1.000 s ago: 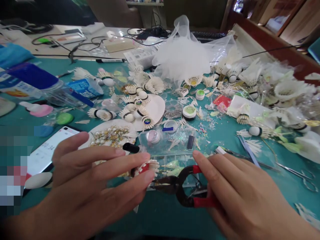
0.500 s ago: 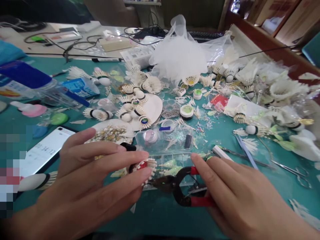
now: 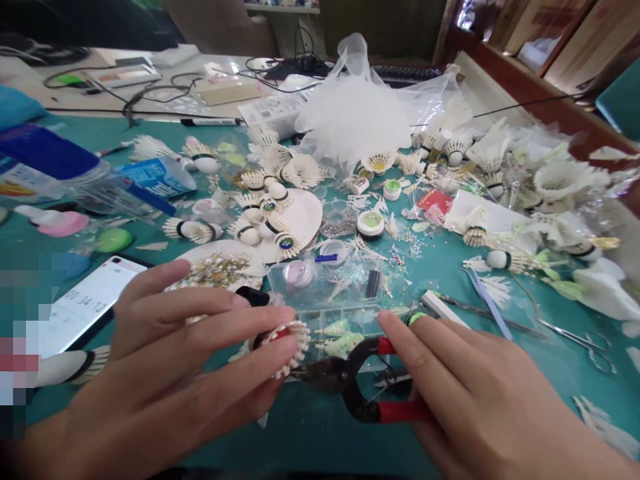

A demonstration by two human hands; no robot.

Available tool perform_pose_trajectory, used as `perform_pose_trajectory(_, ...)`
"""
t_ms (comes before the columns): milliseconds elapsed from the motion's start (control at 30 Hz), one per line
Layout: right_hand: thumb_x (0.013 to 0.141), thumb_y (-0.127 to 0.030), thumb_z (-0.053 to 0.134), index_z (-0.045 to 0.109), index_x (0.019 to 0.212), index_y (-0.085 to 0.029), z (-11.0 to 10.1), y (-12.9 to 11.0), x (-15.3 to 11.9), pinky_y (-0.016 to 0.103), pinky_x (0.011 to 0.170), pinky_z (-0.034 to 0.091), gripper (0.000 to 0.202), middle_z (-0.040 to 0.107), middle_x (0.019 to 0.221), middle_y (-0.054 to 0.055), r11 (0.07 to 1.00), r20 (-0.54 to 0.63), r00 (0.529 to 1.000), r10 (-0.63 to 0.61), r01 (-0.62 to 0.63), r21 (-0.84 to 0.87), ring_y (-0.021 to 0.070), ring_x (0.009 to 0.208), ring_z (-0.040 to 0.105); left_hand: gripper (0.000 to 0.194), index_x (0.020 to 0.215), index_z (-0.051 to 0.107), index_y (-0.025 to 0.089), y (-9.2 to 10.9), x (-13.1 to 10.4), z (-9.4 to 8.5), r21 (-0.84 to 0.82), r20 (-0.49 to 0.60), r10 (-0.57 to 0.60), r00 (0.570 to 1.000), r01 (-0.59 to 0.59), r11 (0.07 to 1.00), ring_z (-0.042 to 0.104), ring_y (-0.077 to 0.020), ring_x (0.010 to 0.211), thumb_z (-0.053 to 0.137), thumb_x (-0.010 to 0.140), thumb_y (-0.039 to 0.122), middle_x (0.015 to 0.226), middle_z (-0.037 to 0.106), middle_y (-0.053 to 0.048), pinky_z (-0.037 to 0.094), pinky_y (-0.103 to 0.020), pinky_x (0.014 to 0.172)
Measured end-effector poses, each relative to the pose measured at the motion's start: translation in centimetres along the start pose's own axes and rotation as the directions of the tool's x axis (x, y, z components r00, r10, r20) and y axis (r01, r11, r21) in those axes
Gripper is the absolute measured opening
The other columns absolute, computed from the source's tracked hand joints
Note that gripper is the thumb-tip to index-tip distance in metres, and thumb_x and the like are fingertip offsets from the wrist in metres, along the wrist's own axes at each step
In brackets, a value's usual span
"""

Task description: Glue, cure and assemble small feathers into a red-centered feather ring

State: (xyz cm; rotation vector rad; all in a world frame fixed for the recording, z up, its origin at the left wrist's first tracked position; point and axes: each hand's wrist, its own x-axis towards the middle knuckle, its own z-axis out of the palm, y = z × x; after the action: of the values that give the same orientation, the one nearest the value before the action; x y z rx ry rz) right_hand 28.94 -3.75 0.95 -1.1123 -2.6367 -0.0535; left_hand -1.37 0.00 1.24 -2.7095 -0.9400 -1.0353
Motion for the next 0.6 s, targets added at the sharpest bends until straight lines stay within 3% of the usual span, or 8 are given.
perform_pose_trajectory(233,0.093,-0.023,0.047,0.032,0.159,-0.018,-0.3,-0.3,0.1,0.031,0.062,0.059,0.068,0.070,0.122,0.015,0.997,0.057,0.996,0.063,-0.066,0.048,0.0247,0.086,0.073,0.022,0.101,0.074,0.036,0.2,-0.3,0.9,0.053,-0.085,0.006,0.996,-0.001,0.999,0.059,-0.0192,0.095,0.072,0.086,0.018,0.100,0.076,0.005,0.026,-0.049,0.124)
perform_pose_trajectory(367,0.091,-0.021,0.049,0.035,0.157,-0.017,-0.3,-0.3,0.0,0.035,0.071,0.062,0.068,0.069,0.124,0.014,0.994,0.039,0.996,0.080,-0.083,0.067,0.0259,0.091,0.073,0.023,0.095,0.076,0.036,0.4,-0.2,1.1,0.067,-0.133,0.005,0.991,0.004,0.998,0.059,-0.0181,0.093,0.074,0.084,0.016,0.097,0.074,0.005,0.027,-0.046,0.126)
perform_pose_trajectory(600,0.093,-0.022,0.047,0.041,0.152,-0.016,-0.1,-0.6,0.4,0.035,0.071,0.062,0.060,0.070,0.124,0.016,0.992,0.040,0.995,0.091,-0.094,0.089,0.0257,0.089,0.074,0.024,0.096,0.077,0.037,0.4,-0.1,1.0,0.091,-0.110,0.033,0.993,-0.023,0.996,0.060,-0.0172,0.094,0.076,0.085,0.016,0.099,0.074,0.006,0.025,-0.044,0.127)
